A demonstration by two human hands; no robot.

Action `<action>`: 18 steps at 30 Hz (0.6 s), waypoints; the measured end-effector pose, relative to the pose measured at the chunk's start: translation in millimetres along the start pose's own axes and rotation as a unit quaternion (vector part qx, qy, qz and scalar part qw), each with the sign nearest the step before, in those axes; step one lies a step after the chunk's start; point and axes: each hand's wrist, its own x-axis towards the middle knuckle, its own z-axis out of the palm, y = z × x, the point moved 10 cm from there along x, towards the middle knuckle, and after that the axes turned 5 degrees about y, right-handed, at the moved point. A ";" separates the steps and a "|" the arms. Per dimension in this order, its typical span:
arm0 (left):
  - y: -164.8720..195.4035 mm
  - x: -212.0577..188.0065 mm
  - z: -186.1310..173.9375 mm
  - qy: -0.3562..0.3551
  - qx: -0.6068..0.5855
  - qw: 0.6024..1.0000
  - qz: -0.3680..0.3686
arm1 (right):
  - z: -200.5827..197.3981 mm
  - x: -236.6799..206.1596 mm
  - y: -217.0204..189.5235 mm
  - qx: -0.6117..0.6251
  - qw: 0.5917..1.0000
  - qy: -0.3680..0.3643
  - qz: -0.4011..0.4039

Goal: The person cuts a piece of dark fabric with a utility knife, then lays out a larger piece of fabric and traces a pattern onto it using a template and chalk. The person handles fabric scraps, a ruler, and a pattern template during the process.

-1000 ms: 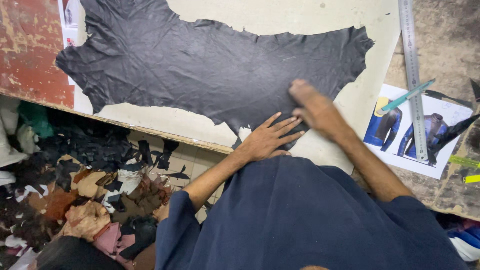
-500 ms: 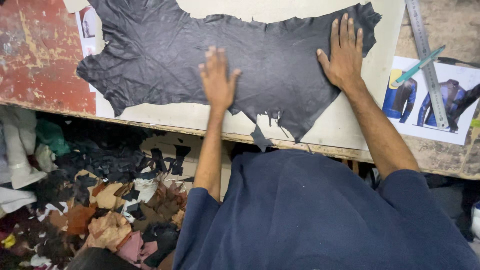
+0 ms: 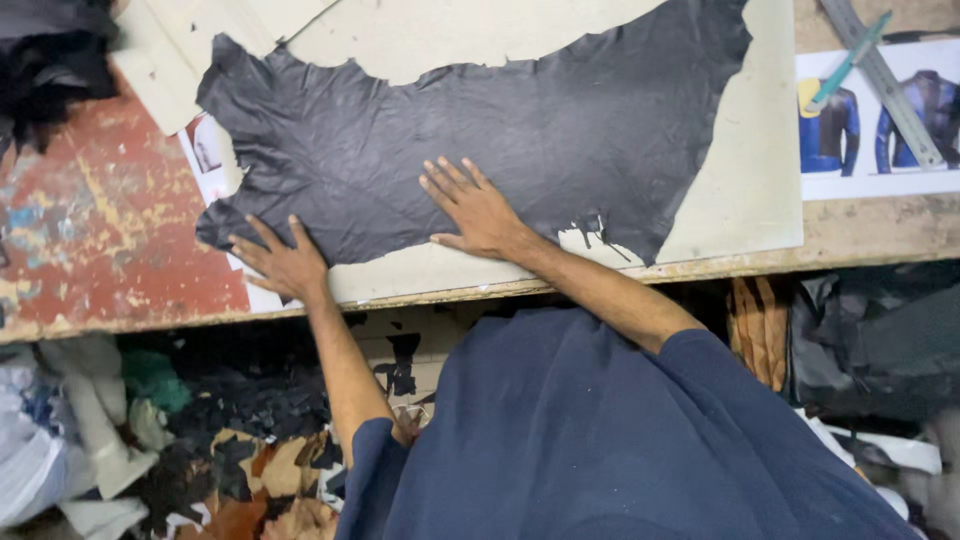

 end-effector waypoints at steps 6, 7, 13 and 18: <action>-18.6 6.2 17.6 -0.025 -0.028 0.999 0.020 | -58.4 -75.6 162.7 0.002 0.979 0.109 0.173; -19.6 7.3 21.4 -0.025 -0.031 0.999 0.025 | -80.8 -101.9 215.6 -0.021 0.955 0.135 0.262; -39.5 11.7 44.9 -0.036 -0.028 0.999 0.022 | -126.8 -156.1 298.3 -0.079 0.890 0.163 0.418; -7.2 -14.5 49.7 -0.060 -0.053 0.995 0.064 | -62.4 -161.6 173.2 -0.043 0.933 0.138 0.329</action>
